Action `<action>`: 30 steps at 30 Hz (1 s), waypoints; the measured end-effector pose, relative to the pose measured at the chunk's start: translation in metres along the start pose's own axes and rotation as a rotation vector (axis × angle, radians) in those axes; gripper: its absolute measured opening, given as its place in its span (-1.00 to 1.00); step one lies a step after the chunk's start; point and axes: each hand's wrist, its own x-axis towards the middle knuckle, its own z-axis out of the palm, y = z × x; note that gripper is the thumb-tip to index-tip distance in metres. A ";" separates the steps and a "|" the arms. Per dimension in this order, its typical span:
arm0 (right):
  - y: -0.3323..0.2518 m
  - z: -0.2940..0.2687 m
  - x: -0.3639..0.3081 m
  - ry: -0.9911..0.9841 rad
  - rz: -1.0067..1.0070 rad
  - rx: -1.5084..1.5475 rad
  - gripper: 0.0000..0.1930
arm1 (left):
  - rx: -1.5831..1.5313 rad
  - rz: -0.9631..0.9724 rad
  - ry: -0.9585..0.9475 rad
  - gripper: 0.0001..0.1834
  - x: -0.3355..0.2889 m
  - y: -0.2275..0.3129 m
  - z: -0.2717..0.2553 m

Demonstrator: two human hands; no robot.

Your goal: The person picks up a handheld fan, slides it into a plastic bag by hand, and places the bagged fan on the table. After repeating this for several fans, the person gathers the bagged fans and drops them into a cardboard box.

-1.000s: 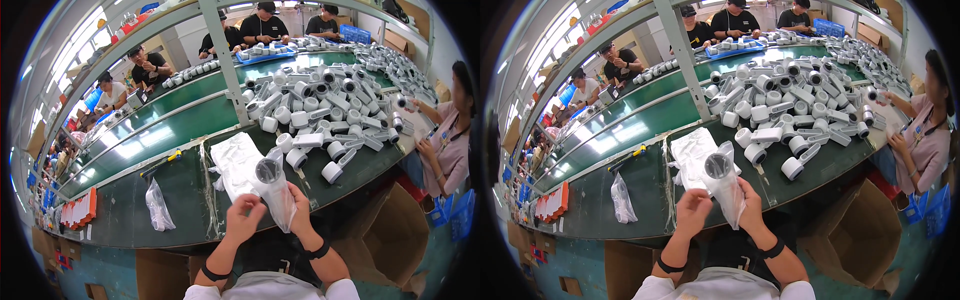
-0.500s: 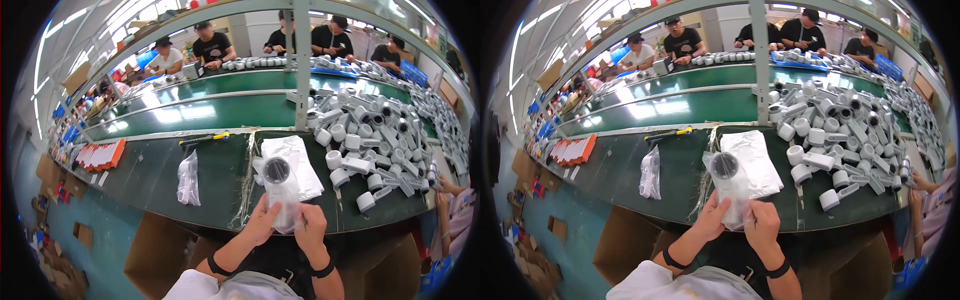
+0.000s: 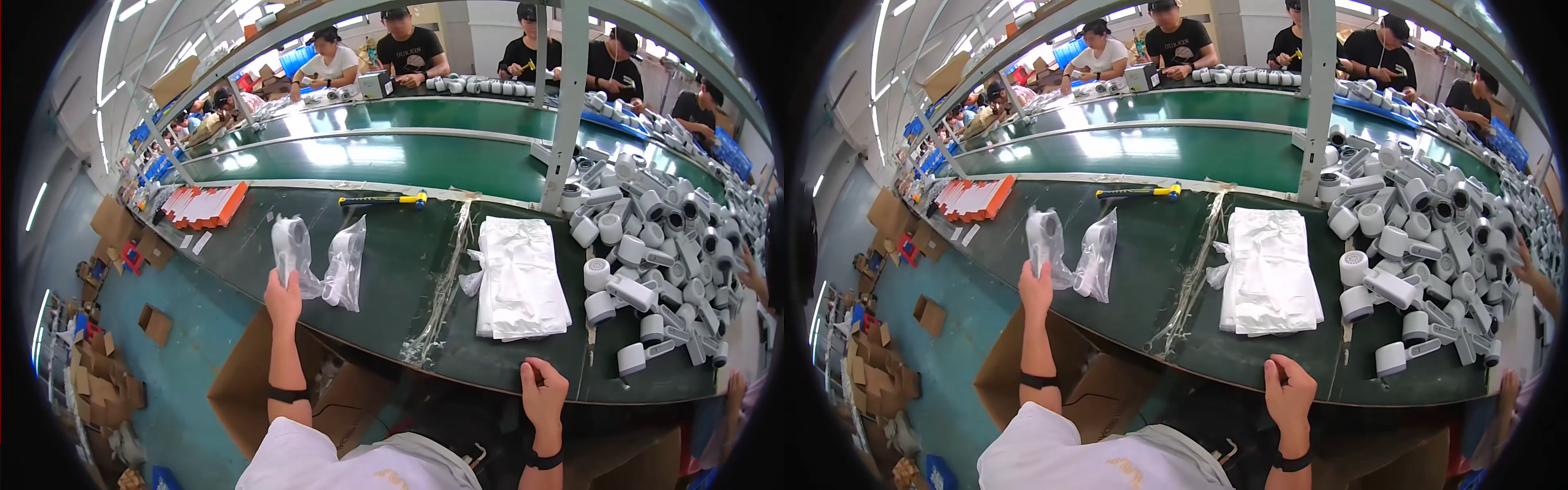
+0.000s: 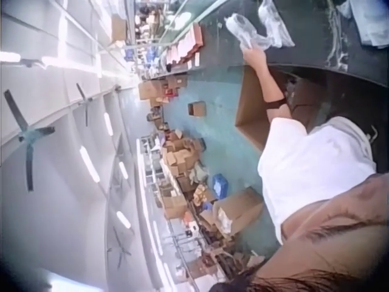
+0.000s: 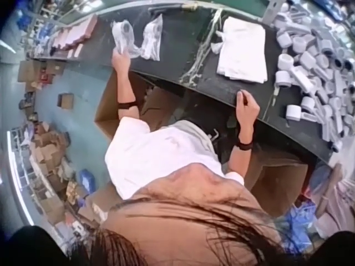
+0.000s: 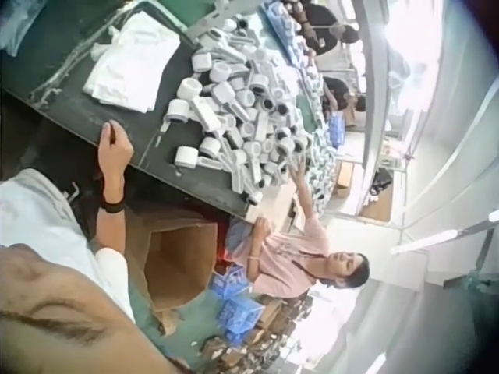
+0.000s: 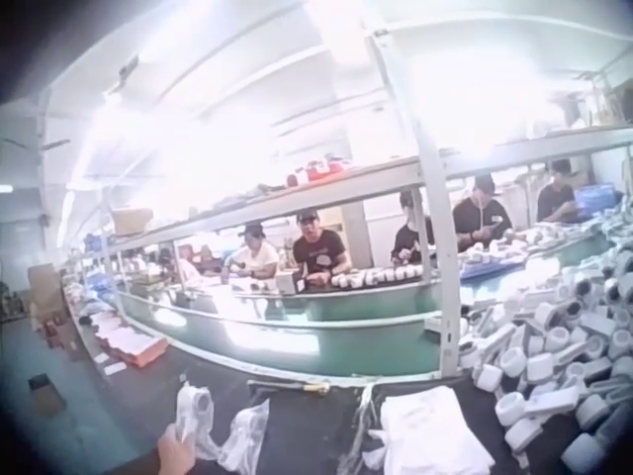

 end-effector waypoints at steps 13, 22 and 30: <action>0.007 0.001 -0.003 0.145 -0.044 -0.060 -0.86 | 0.161 0.086 -0.321 -0.51 0.007 0.013 0.042; -0.014 -0.038 -0.002 0.267 -0.022 0.009 -0.88 | -0.513 0.453 -0.476 -0.68 -0.097 0.096 0.038; 0.028 -0.195 0.042 0.500 -0.151 -0.913 -0.65 | -0.554 0.442 -0.737 -0.69 -0.140 0.109 0.079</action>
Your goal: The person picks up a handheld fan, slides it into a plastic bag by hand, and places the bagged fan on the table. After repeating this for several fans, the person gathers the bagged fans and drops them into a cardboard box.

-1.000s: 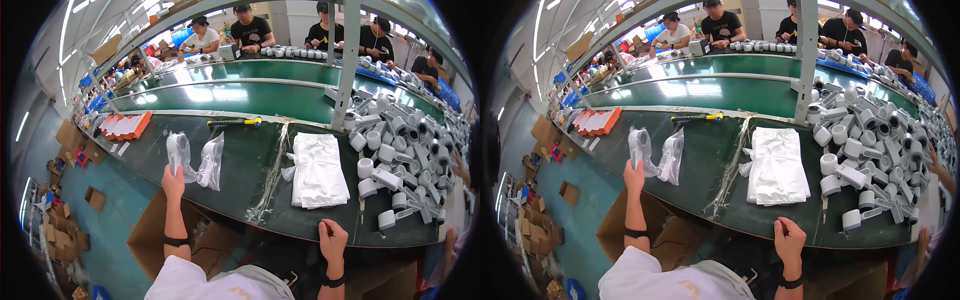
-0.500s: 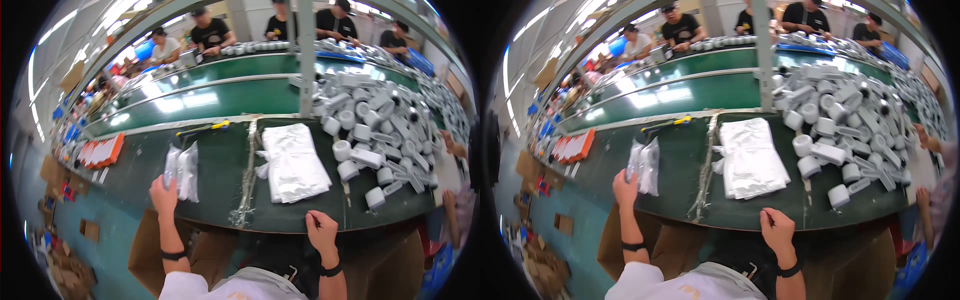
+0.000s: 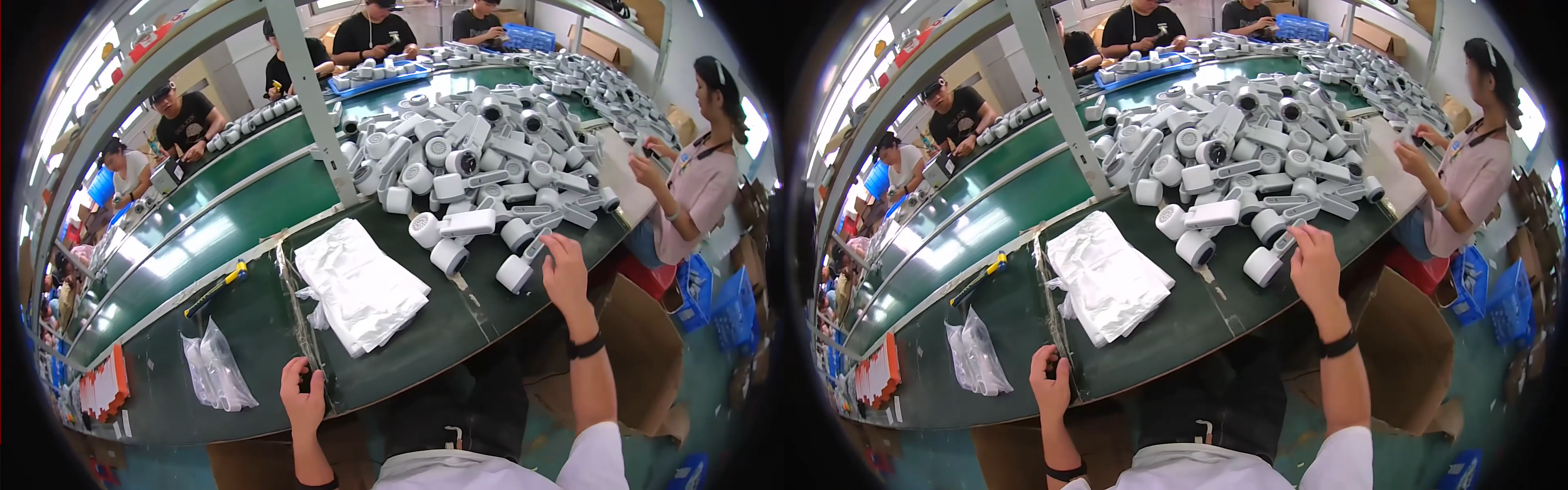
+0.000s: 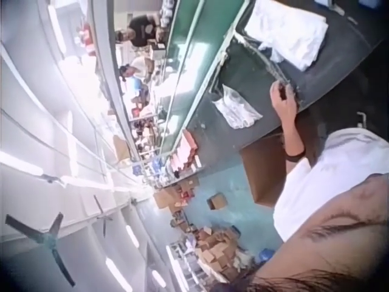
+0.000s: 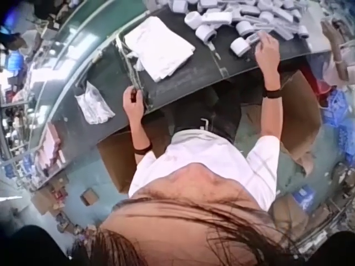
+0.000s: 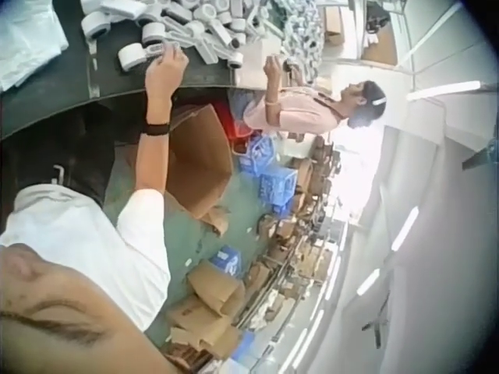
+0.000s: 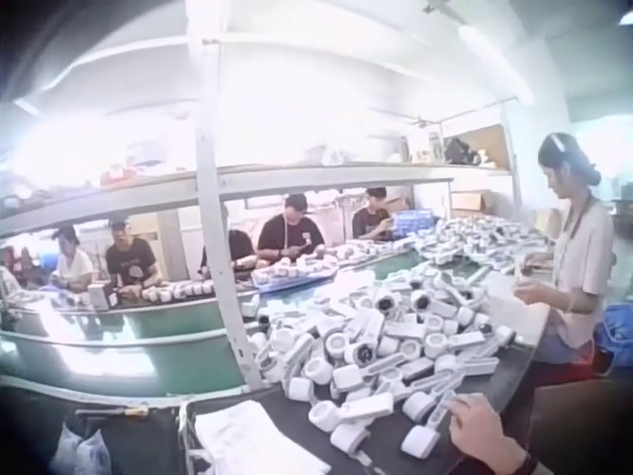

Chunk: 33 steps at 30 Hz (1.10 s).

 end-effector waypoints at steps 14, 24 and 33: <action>0.023 -0.011 -0.003 -0.289 -0.257 -0.010 -0.62 | 0.014 0.158 -0.019 -0.67 0.020 0.055 0.000; -0.074 0.004 -0.066 -0.318 0.401 1.232 -0.74 | 0.404 0.558 -0.345 -0.81 0.074 0.105 0.063; -0.121 0.020 -0.092 -0.460 0.517 1.376 -0.72 | 0.366 0.476 -0.364 -0.87 0.082 0.089 0.071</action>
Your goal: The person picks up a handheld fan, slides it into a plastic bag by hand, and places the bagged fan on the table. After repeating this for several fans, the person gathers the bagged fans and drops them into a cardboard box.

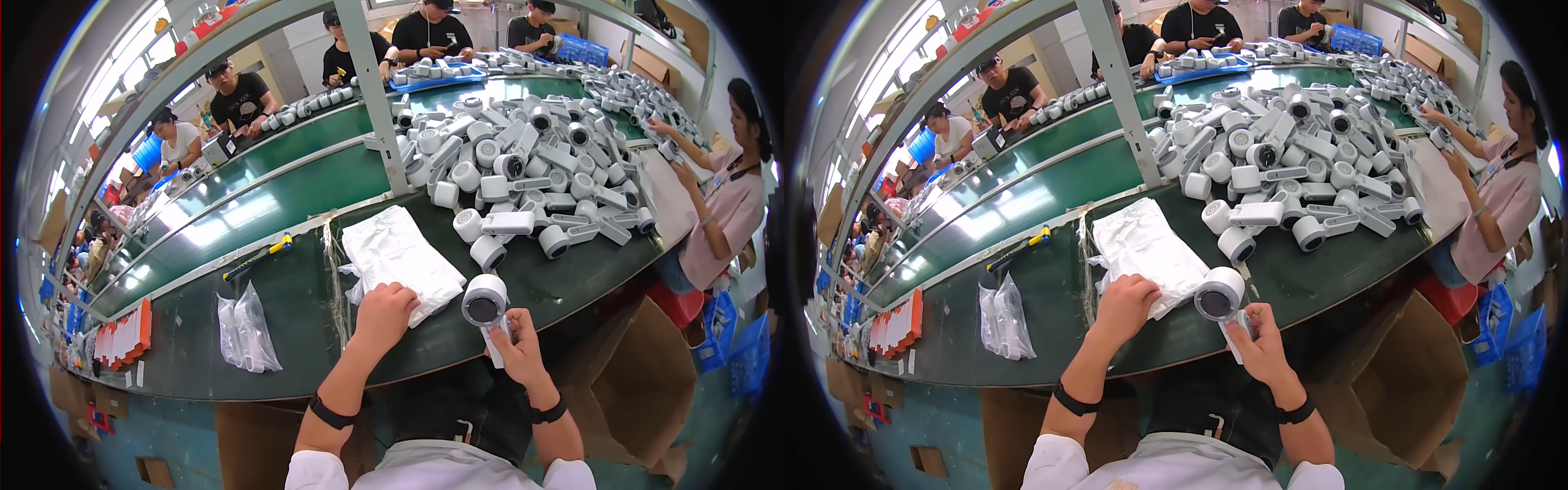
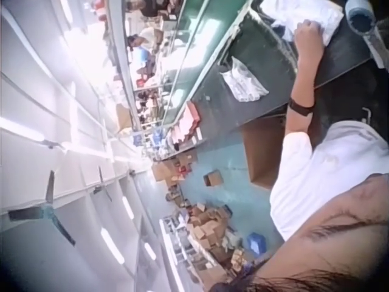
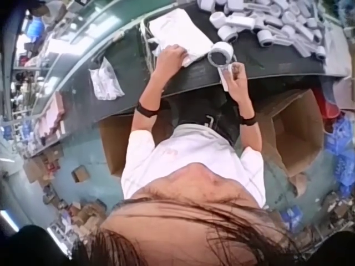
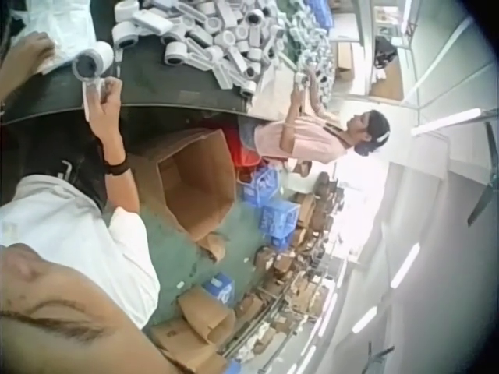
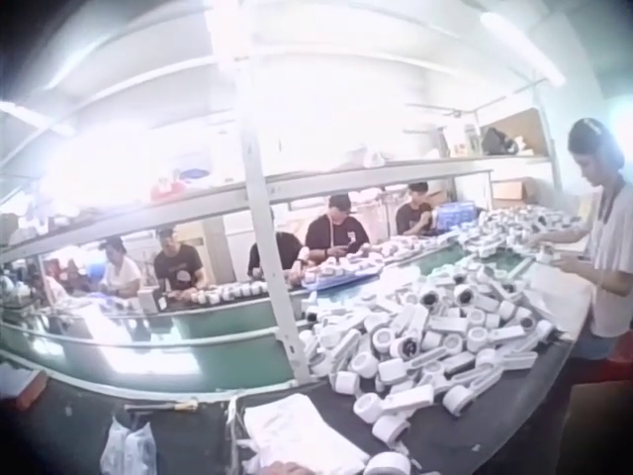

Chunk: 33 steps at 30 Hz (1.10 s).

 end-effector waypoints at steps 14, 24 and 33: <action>-0.006 0.012 -0.001 0.077 0.036 0.133 -0.74 | -0.051 -0.069 0.001 -0.83 0.003 0.014 -0.012; -0.006 0.016 -0.002 0.073 0.053 0.142 -0.73 | -0.211 -0.186 0.122 -0.77 0.005 0.004 -0.006; -0.011 0.024 -0.006 0.042 0.096 0.124 -0.72 | -0.318 -0.093 0.171 -0.82 0.003 0.004 -0.006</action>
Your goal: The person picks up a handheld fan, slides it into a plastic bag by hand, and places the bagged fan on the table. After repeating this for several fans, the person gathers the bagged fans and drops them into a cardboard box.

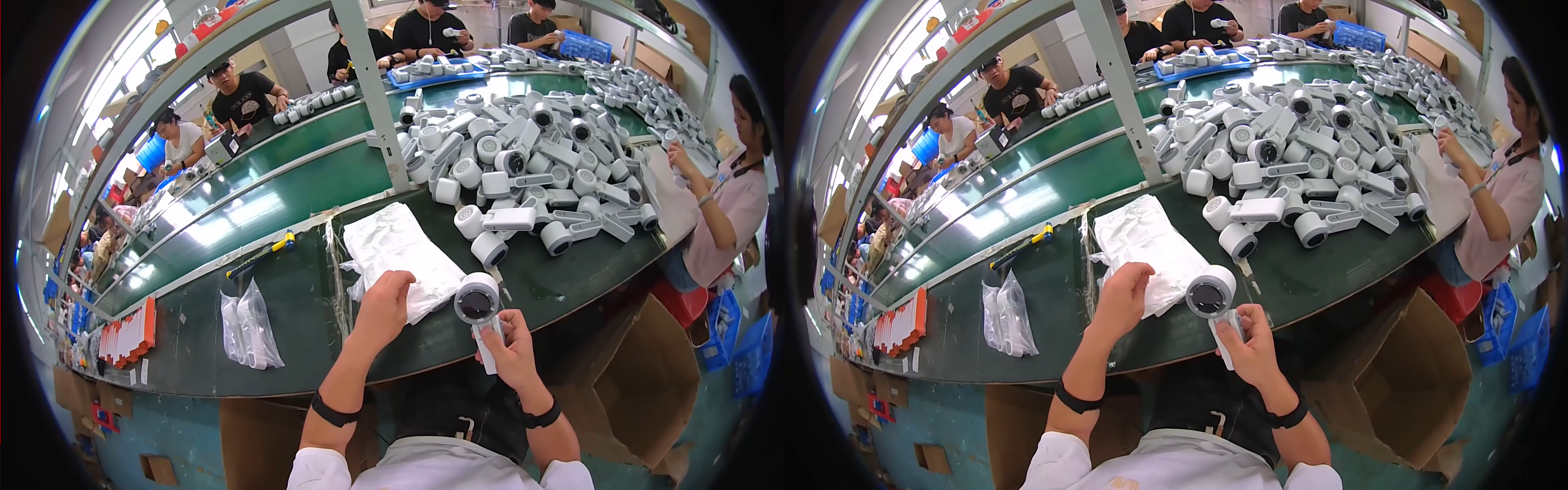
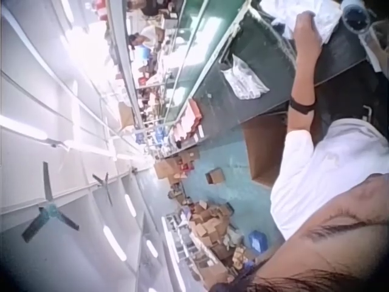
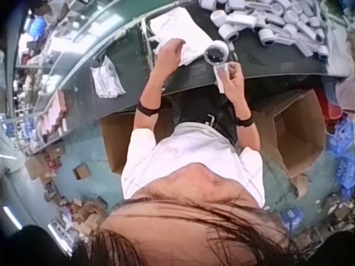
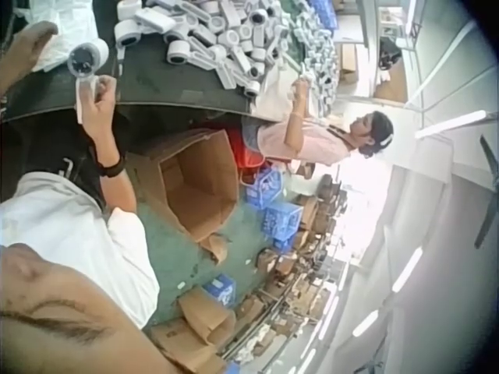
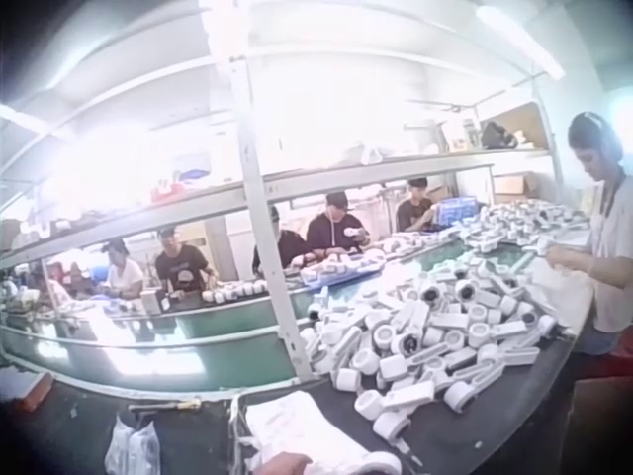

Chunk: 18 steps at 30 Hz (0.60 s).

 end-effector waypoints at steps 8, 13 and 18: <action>0.006 -0.002 0.001 -0.055 0.010 -0.070 -0.73 | 0.172 0.035 -0.058 -0.86 0.002 0.003 0.001; 0.005 -0.003 0.001 -0.069 0.046 -0.090 -0.72 | 0.196 0.012 -0.030 -0.88 0.004 0.001 0.002; -0.004 0.001 0.000 -0.141 0.101 -0.146 -0.66 | -0.128 -0.121 0.012 -0.87 0.004 0.013 0.002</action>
